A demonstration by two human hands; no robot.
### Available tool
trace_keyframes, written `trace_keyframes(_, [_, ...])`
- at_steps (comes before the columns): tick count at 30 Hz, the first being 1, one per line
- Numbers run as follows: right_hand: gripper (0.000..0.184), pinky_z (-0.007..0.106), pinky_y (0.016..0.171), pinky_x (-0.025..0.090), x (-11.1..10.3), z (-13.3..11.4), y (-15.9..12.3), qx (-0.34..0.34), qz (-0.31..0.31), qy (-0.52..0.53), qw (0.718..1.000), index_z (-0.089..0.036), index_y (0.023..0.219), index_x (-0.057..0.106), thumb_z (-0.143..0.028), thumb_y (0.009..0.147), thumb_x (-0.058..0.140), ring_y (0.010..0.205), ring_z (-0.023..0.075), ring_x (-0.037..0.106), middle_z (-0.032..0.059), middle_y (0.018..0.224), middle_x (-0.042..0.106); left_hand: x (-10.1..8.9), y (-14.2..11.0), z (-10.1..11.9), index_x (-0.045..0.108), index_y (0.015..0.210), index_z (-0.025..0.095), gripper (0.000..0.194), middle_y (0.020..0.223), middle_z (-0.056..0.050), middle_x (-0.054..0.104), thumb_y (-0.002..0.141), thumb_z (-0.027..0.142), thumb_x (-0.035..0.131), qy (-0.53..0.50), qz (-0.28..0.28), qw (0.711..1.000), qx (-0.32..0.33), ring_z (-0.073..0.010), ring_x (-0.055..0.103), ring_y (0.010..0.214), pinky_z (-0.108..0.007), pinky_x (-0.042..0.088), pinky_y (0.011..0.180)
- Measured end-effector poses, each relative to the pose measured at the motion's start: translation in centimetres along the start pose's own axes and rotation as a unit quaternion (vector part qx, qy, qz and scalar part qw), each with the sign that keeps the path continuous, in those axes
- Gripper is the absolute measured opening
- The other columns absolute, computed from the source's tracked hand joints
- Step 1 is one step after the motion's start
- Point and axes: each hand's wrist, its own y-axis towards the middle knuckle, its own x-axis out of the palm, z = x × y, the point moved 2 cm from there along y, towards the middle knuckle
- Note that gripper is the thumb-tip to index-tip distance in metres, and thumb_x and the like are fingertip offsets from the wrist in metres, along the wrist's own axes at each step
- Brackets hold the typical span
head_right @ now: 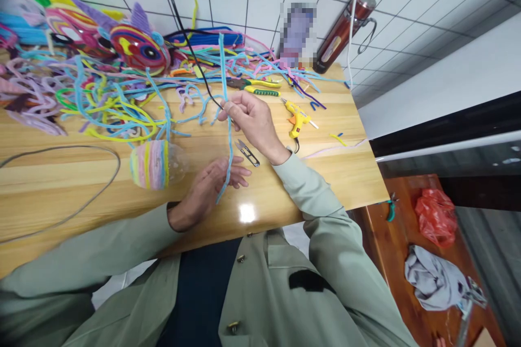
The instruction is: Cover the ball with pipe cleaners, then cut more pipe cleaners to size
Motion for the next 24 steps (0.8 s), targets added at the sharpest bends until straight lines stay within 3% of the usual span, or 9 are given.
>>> trace_keyframes(3, [0.038,0.018,0.053,0.044,0.47,-0.46,-0.29,0.038,-0.020,0.029,0.999,-0.019,0.095,0.066,-0.055,0.097,0.078,0.056,0.0066,0.053,-0.0008,0.080,0.078,-0.39,0.75,0.77,0.076,0.110,0.016,0.063,0.085,-0.004,0.077,0.085,0.073,0.087,0.005,0.025,1.000,0.005,-0.0147,0.070,0.069,-0.027,0.052,0.068])
trace_keyframes(6, [0.034,0.017,0.049,0.039,0.90,-0.60,-0.56,0.062,-0.035,0.064,0.995,-0.019,0.096,0.065,-0.050,0.097,0.077,0.054,0.0057,0.049,-0.0008,0.082,0.078,-0.48,1.06,0.96,0.073,0.096,0.017,0.059,0.061,0.006,0.056,0.082,0.072,0.088,0.013,0.040,0.999,-0.001,-0.0088,0.048,0.048,-0.023,0.037,0.049])
trace_keyframes(8, [0.035,0.017,0.047,0.036,0.96,-0.50,-0.57,0.067,-0.031,0.080,0.994,-0.019,0.097,0.065,-0.052,0.098,0.076,0.053,0.0053,0.046,-0.0011,0.081,0.077,-0.44,1.06,0.77,0.069,0.092,0.018,0.058,0.060,0.008,0.048,0.082,0.072,0.087,0.011,0.045,0.999,-0.008,-0.0068,0.039,0.044,-0.022,0.028,0.043])
trace_keyframes(13, [0.042,0.017,0.045,0.032,0.81,0.01,-0.38,0.069,-0.015,0.103,0.992,-0.020,0.098,0.065,-0.059,0.096,0.079,0.052,0.0049,0.044,-0.0035,0.079,0.073,-0.36,0.75,0.40,0.063,0.087,0.019,0.049,0.057,0.008,0.047,0.092,0.066,0.077,0.064,0.056,0.996,-0.001,-0.0073,0.036,0.045,-0.020,0.028,0.044])
trace_keyframes(15, [0.043,0.017,0.044,0.030,0.79,0.01,-0.37,0.069,-0.016,0.110,0.991,-0.020,0.101,0.066,-0.061,0.095,0.080,0.051,0.0049,0.044,-0.0045,0.078,0.070,-0.24,0.61,0.42,0.061,0.091,0.020,0.046,0.062,0.006,0.057,0.094,0.064,0.075,0.079,0.041,0.996,-0.004,-0.0074,0.039,0.045,-0.021,0.030,0.044])
trace_keyframes(18, [0.042,0.018,0.043,0.029,0.74,-0.21,-0.41,0.083,-0.025,0.098,0.991,-0.020,0.104,0.071,-0.060,0.096,0.080,0.052,0.0049,0.045,-0.0047,0.077,0.068,0.01,0.51,0.55,0.059,0.097,0.021,0.047,0.078,0.003,0.069,0.090,0.063,0.079,0.068,0.006,0.998,-0.016,-0.0063,0.041,0.045,-0.021,0.030,0.043])
trace_keyframes(21, [0.040,0.018,0.043,0.029,0.58,-0.41,-0.33,0.092,-0.025,0.084,0.992,-0.018,0.099,0.072,-0.057,0.098,0.078,0.052,0.0046,0.044,-0.0028,0.077,0.070,0.15,0.61,0.53,0.065,0.096,0.019,0.049,0.072,0.003,0.065,0.088,0.065,0.080,0.075,-0.030,0.996,-0.035,-0.0061,0.038,0.046,-0.022,0.028,0.044])
trace_keyframes(24, [0.038,0.018,0.041,0.028,0.34,-0.39,-0.18,0.101,-0.012,0.103,0.989,-0.017,0.096,0.072,-0.055,0.099,0.079,0.048,0.0035,0.039,-0.0023,0.077,0.072,-0.08,0.84,0.29,0.070,0.085,0.018,0.050,0.069,0.001,0.063,0.085,0.067,0.083,0.098,-0.015,0.994,-0.034,-0.0065,0.038,0.047,-0.023,0.028,0.044])
